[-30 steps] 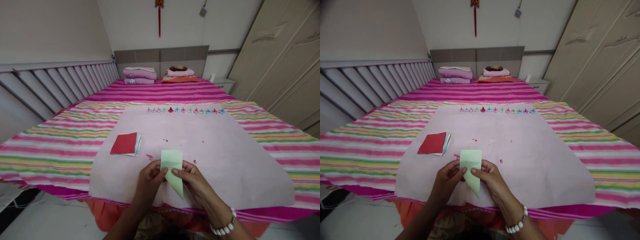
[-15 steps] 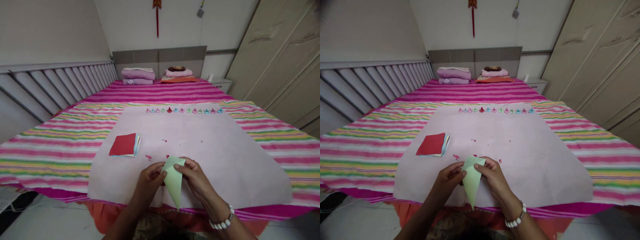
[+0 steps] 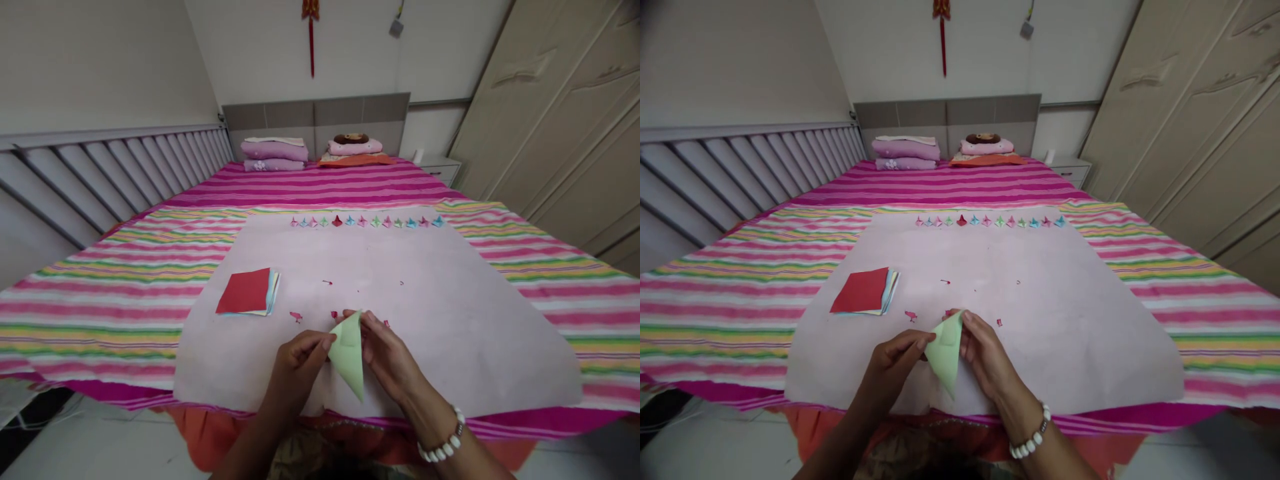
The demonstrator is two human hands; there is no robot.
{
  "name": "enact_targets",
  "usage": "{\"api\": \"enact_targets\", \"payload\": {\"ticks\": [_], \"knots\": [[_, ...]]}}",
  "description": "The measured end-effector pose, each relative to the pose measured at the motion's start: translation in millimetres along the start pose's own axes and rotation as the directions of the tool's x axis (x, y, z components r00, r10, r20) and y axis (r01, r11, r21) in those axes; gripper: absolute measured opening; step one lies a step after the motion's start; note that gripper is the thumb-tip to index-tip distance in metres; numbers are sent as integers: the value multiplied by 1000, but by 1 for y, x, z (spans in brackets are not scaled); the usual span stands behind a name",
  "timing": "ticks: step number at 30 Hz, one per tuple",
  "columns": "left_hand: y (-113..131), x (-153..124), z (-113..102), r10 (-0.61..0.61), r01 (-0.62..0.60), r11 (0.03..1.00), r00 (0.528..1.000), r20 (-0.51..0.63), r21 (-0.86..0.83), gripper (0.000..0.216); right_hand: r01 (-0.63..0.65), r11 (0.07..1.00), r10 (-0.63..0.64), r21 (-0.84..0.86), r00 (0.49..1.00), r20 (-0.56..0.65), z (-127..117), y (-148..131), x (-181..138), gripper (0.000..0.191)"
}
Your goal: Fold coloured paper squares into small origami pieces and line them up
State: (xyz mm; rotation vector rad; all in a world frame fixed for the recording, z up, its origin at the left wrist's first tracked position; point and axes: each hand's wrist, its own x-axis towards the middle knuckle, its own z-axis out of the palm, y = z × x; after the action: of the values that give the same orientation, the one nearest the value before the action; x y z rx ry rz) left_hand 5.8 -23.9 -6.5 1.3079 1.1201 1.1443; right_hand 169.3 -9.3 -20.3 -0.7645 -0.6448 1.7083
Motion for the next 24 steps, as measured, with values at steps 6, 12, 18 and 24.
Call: {"api": "enact_targets", "payload": {"ticks": [6,12,18,24], "knots": [[-8,2,0,120,-106,989,981,-155,100,8,-96,977,102,-190,994,25,7,5,-8,25],[-12,-1,2,83,-69,995,976,-200,75,7,43,972,-42,-230,999,9,18,1,-7,35],[-16,-3,6,-52,42,996,990,-132,-79,15,96,972,-123,-216,986,-115,20,5,-3,23],[-17,2,4,-237,190,895,969,-70,-403,24,185,949,-242,-256,947,-213,14,-5,1,22]]}}
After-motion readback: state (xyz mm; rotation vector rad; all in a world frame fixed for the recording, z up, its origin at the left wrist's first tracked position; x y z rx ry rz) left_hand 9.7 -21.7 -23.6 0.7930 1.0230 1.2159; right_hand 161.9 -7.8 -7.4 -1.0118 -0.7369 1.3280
